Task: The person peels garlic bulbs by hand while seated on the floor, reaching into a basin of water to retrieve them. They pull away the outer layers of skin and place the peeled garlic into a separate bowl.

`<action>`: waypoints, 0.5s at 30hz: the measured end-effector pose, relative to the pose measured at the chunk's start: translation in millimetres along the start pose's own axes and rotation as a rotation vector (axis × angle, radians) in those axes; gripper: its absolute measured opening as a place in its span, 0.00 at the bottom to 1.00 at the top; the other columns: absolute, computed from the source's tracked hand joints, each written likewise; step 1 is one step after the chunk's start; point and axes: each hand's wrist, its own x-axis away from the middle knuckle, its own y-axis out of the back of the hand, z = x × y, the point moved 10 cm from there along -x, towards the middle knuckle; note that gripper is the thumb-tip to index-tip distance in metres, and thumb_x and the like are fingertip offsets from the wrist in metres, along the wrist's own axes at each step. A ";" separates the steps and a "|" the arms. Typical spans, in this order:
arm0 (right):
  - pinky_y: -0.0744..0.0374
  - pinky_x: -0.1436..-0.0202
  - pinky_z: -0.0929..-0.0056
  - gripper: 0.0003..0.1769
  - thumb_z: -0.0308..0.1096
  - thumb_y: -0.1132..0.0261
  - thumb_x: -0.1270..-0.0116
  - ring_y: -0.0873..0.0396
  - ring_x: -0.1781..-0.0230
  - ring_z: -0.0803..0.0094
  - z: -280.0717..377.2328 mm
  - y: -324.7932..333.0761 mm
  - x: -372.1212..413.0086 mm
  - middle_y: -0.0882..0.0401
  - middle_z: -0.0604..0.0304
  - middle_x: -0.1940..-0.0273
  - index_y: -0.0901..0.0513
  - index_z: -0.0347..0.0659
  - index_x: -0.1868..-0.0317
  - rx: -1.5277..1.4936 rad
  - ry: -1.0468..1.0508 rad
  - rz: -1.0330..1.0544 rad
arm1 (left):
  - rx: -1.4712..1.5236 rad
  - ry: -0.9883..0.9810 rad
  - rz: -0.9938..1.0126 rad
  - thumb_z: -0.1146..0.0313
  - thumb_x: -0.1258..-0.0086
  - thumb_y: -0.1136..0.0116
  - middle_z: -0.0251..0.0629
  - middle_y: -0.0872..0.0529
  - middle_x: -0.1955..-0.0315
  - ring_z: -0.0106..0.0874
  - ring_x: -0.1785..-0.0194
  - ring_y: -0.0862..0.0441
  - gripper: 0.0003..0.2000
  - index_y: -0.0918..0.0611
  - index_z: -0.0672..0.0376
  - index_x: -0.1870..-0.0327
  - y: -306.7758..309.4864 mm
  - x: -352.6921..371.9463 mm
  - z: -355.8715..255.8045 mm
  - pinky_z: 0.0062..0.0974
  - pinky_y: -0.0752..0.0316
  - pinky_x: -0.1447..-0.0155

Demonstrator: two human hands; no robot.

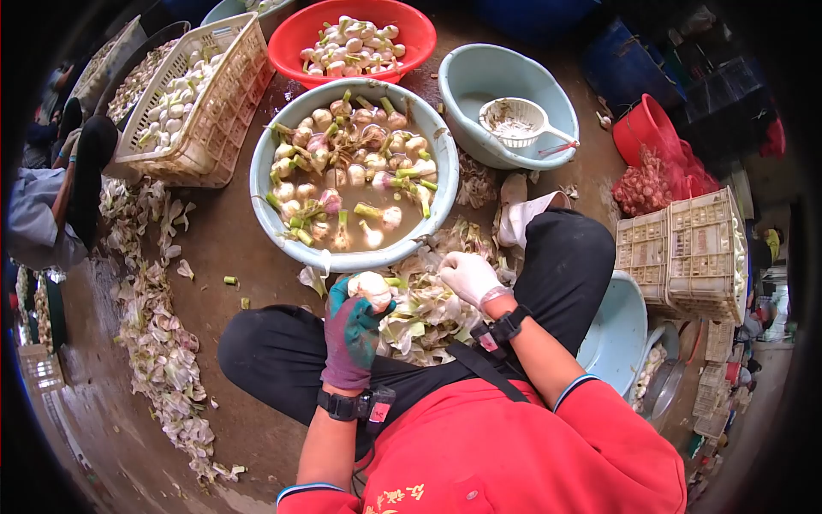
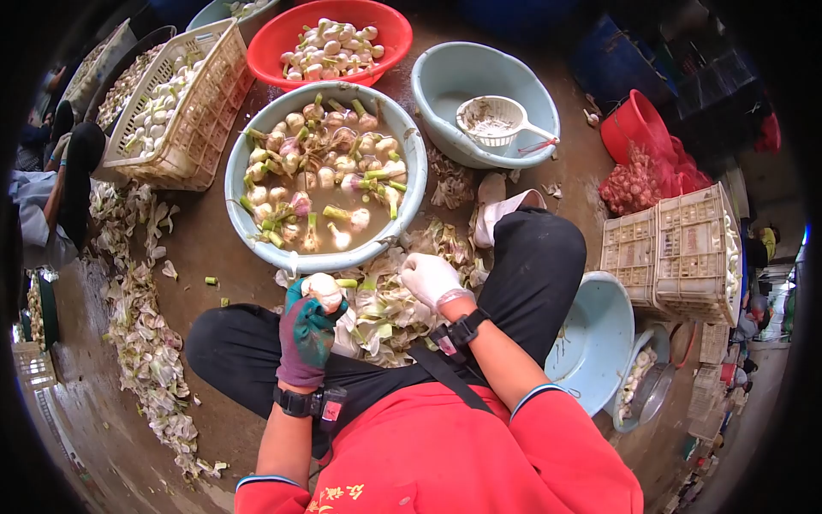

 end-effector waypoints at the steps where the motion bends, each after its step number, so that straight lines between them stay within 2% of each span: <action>1: 0.22 0.47 0.63 0.17 0.42 0.41 0.39 0.17 0.56 0.55 -0.4 0.3 5.3 0.15 0.48 0.60 0.15 0.41 0.59 0.003 -0.007 0.004 | 0.004 0.006 -0.003 0.73 0.35 0.49 0.42 0.22 0.51 0.35 0.50 0.19 0.18 0.29 0.63 0.43 0.4 0.4 1.1 0.37 0.19 0.44; 3: 0.22 0.47 0.66 0.19 0.43 0.37 0.39 0.17 0.55 0.60 57.1 12.4 29.5 0.16 0.48 0.58 0.16 0.38 0.55 -0.336 0.216 0.061 | -0.017 -0.026 0.026 0.74 0.36 0.49 0.42 0.22 0.51 0.35 0.50 0.19 0.19 0.29 0.63 0.42 -7.2 -3.3 -1.4 0.37 0.19 0.44; 5: 0.23 0.47 0.68 0.22 0.43 0.34 0.40 0.18 0.55 0.65 84.5 6.4 43.4 0.17 0.50 0.57 0.18 0.36 0.52 -0.516 0.234 0.141 | 0.005 -0.029 0.020 0.75 0.36 0.50 0.42 0.22 0.51 0.35 0.50 0.19 0.20 0.29 0.63 0.41 -8.7 -7.8 0.8 0.36 0.19 0.44; 6: 0.22 0.49 0.65 0.17 0.40 0.36 0.39 0.18 0.57 0.61 95.2 -2.3 45.5 0.17 0.49 0.60 0.17 0.37 0.56 -0.612 0.285 0.200 | -0.013 -0.023 -0.011 0.75 0.36 0.50 0.42 0.22 0.51 0.35 0.51 0.18 0.21 0.30 0.63 0.40 -4.9 -9.4 2.7 0.36 0.19 0.44; 7: 0.22 0.49 0.65 0.17 0.40 0.36 0.39 0.18 0.57 0.61 97.0 -5.8 44.6 0.17 0.49 0.60 0.17 0.37 0.56 -0.618 0.290 0.207 | -0.032 -0.018 -0.046 0.75 0.36 0.50 0.42 0.22 0.51 0.35 0.51 0.18 0.21 0.30 0.64 0.40 0.1 -8.7 3.1 0.36 0.19 0.45; 9: 0.21 0.52 0.62 0.13 0.38 0.38 0.39 0.18 0.59 0.55 105.2 11.8 43.8 0.18 0.48 0.63 0.16 0.38 0.61 -0.295 0.430 -0.077 | -0.011 0.000 -0.026 0.75 0.36 0.51 0.43 0.22 0.51 0.35 0.50 0.18 0.22 0.30 0.64 0.39 -1.3 -4.6 -0.2 0.35 0.19 0.45; 10: 0.21 0.54 0.60 0.10 0.36 0.40 0.40 0.19 0.60 0.51 95.2 13.5 37.0 0.18 0.48 0.64 0.17 0.39 0.65 -0.282 0.366 -0.126 | 0.023 0.041 -0.002 0.75 0.36 0.51 0.43 0.22 0.50 0.36 0.50 0.18 0.22 0.31 0.64 0.39 -2.1 -2.4 2.2 0.35 0.19 0.45; 11: 0.21 0.56 0.62 0.11 0.36 0.40 0.40 0.18 0.63 0.55 80.6 18.3 29.5 0.18 0.50 0.67 0.17 0.38 0.65 -0.254 0.333 -0.192 | 0.059 0.082 0.024 0.75 0.36 0.51 0.43 0.22 0.50 0.36 0.50 0.18 0.22 0.31 0.64 0.38 -4.1 -0.5 5.3 0.36 0.19 0.45; 13: 0.22 0.57 0.64 0.12 0.38 0.38 0.40 0.18 0.66 0.60 40.7 16.7 15.4 0.18 0.51 0.69 0.17 0.37 0.65 -0.345 0.086 -0.092 | 0.069 0.072 0.040 0.75 0.36 0.51 0.43 0.22 0.50 0.37 0.49 0.18 0.22 0.31 0.63 0.38 -4.9 -0.5 3.0 0.36 0.19 0.44; 14: 0.22 0.58 0.65 0.14 0.40 0.36 0.41 0.19 0.68 0.63 36.2 13.0 17.0 0.18 0.52 0.70 0.17 0.36 0.64 -0.431 0.044 -0.006 | 0.031 0.013 0.015 0.75 0.36 0.50 0.43 0.22 0.50 0.37 0.48 0.18 0.22 0.31 0.63 0.39 -1.9 -1.6 -0.8 0.36 0.19 0.45; 15: 0.22 0.58 0.65 0.14 0.40 0.36 0.41 0.19 0.68 0.63 44.2 19.2 26.1 0.18 0.52 0.70 0.17 0.36 0.64 -0.427 0.035 -0.007 | -0.009 -0.034 -0.010 0.75 0.36 0.49 0.43 0.22 0.51 0.36 0.48 0.19 0.22 0.31 0.63 0.39 1.3 -1.5 -2.6 0.36 0.19 0.45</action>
